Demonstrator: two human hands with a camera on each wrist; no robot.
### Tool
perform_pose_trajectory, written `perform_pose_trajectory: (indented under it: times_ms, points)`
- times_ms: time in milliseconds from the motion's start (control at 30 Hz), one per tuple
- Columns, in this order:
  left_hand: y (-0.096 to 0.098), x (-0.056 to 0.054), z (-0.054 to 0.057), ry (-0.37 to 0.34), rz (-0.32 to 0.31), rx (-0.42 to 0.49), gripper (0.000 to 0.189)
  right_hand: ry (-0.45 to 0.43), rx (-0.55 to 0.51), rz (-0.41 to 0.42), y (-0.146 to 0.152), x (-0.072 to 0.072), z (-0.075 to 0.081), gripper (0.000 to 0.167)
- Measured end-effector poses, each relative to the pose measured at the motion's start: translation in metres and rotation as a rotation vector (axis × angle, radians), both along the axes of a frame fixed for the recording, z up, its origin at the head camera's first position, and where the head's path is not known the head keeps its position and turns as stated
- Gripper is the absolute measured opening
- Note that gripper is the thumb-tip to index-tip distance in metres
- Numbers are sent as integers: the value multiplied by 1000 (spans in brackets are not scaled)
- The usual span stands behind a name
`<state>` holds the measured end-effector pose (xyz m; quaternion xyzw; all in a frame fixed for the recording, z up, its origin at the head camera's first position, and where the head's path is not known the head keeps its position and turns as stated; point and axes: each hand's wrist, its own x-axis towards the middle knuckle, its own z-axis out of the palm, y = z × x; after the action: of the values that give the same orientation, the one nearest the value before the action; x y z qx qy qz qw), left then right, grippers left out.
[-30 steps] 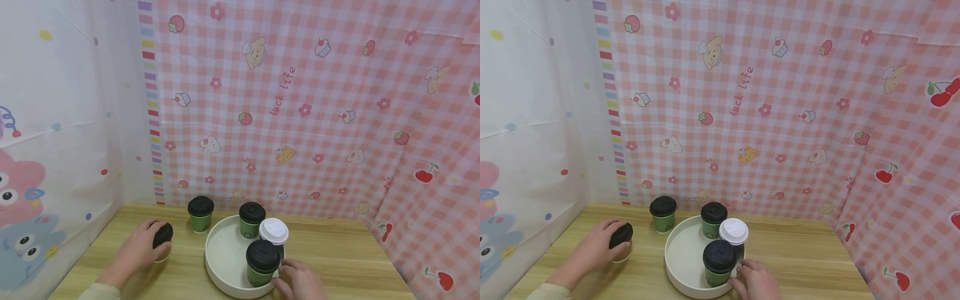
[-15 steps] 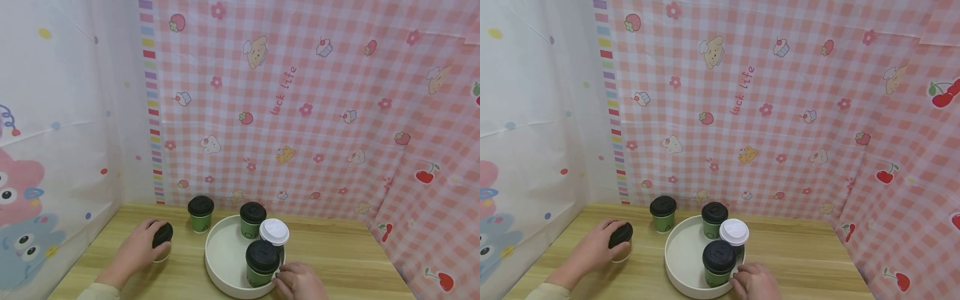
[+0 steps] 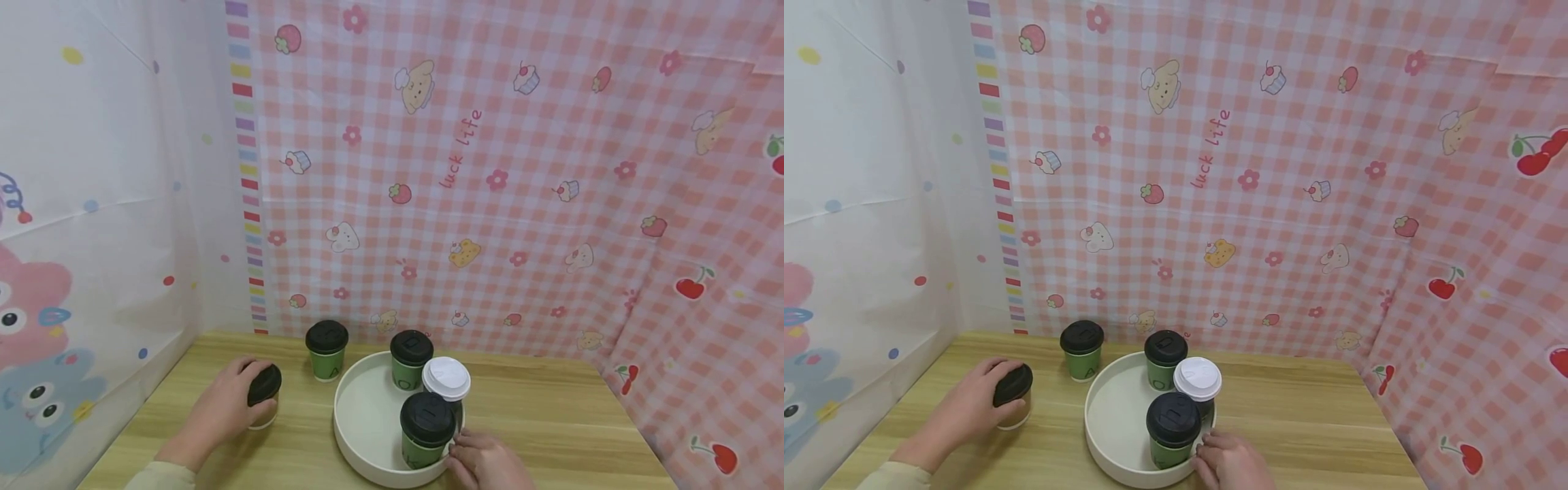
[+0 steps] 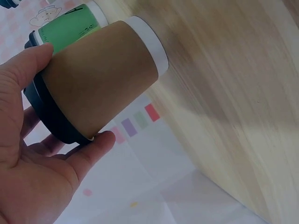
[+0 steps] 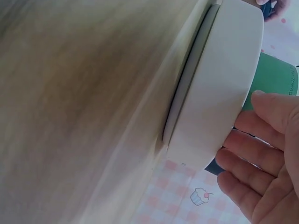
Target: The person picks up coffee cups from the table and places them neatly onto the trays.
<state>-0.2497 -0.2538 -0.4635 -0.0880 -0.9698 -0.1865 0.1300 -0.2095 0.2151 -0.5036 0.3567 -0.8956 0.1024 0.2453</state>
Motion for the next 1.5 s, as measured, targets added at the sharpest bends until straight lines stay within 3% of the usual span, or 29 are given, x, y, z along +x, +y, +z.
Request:
perform_pose_trajectory:
  times_ms: [200, 533, 767, 1033, 1233, 1500]
  points:
    - [-2, 0, -4, 48, -2, 6, 71, -75, 25, -12, 1, 1, 4, 16]
    - [-2, 8, 4, 85, -9, 36, 69, -37, 14, -12, 1, 1, 2, 10]
    - [7, 21, 19, 149, -52, 81, 65, -111, -2, -25, 0, 3, 3, 11]
    - [26, 33, 39, 351, -159, 99, 65, -203, 0, -40, 0, 4, 7, 14]
    - [41, 40, 50, 424, -193, 86, 67, -242, -5, -41, 0, 4, 8, 15]
    - [55, 47, 57, 469, -234, 61, 69, -176, -3, -39, 0, 4, 5, 12]
